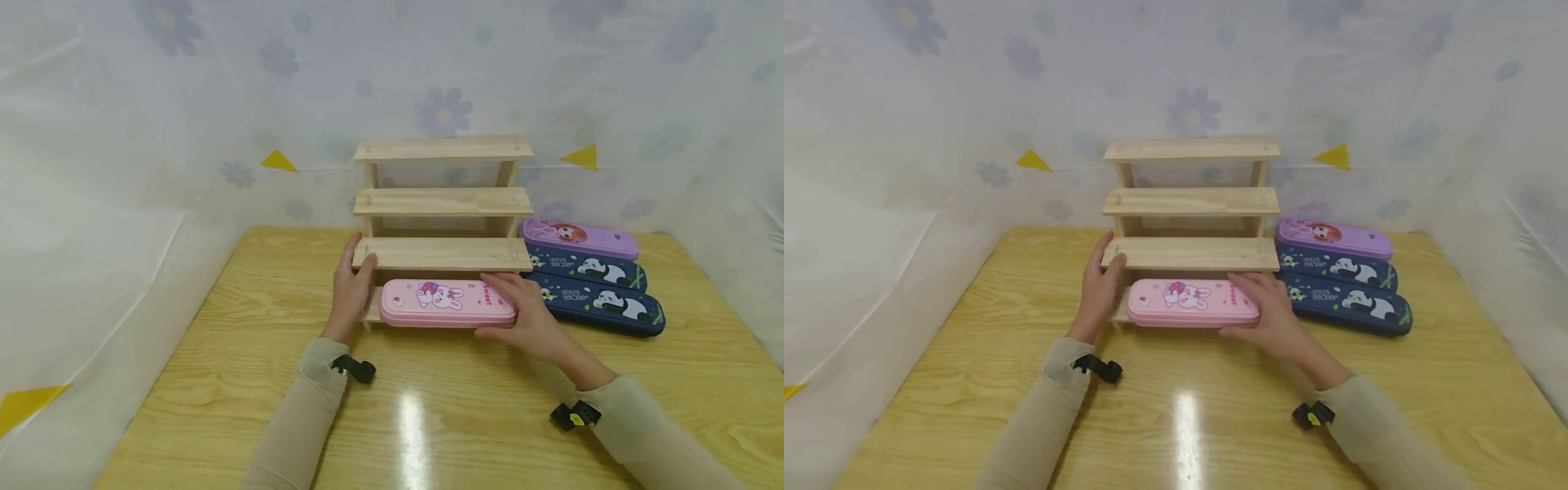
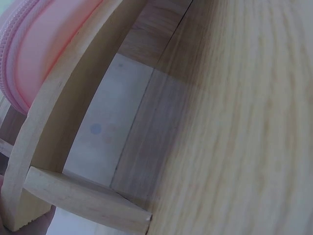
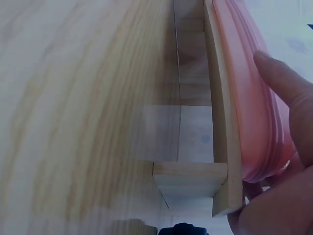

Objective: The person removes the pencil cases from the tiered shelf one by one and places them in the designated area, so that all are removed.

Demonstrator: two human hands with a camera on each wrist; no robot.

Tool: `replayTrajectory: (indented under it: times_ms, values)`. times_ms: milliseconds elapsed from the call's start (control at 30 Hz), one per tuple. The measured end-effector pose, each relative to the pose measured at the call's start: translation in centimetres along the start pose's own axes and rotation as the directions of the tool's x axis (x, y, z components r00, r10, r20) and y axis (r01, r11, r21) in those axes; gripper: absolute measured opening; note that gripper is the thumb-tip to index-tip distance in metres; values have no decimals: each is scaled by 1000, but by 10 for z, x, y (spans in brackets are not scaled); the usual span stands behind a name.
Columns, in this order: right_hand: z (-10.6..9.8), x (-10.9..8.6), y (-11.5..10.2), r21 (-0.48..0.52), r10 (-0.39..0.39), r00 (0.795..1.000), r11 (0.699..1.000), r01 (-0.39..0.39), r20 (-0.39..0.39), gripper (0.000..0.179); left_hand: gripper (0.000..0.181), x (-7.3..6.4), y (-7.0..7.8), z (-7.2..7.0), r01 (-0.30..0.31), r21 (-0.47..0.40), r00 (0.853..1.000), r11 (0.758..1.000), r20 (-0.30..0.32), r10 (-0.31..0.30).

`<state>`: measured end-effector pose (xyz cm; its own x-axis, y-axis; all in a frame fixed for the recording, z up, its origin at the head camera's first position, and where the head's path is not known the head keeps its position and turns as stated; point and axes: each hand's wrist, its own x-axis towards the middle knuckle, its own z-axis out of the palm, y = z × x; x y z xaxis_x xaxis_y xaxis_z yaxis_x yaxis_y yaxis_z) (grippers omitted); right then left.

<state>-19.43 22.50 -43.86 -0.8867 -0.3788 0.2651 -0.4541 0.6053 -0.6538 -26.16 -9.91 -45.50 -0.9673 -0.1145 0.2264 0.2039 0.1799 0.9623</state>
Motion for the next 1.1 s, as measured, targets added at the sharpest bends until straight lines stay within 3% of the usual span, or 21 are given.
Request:
replayTrajectory:
  times_ms: [167, 433, 800, 833, 1033, 1100]
  values:
    - [4, 1, -1, -12, 29, 999, 1000, -29, -17, 93, 56, 0, 1, -1, -7, 7, 1000, 1000, 8, 6]
    - [2, -1, 1, -5, -23, 997, 1000, 23, -71, 81, 55, -2, 2, 2, -15, 8, 1000, 1000, 10, 15]
    - [-11, -16, 3, 40, 54, 998, 998, -53, -13, 80, 55, -1, -1, 1, -16, -24, 1000, 1000, 16, 16]
    - [-12, -17, 4, 39, 57, 998, 998, -56, -10, 79, 55, -2, 4, 0, -10, -29, 1000, 1000, 27, 10]
    - [-23, -26, 7, 37, 42, 999, 998, -42, -1, 80, 57, -2, 6, -2, 14, -57, 998, 998, 54, -11]
    - [-26, -28, 9, 34, 23, 1000, 999, -23, -6, 82, 56, 0, 0, -1, 2, -70, 999, 998, 44, 1]
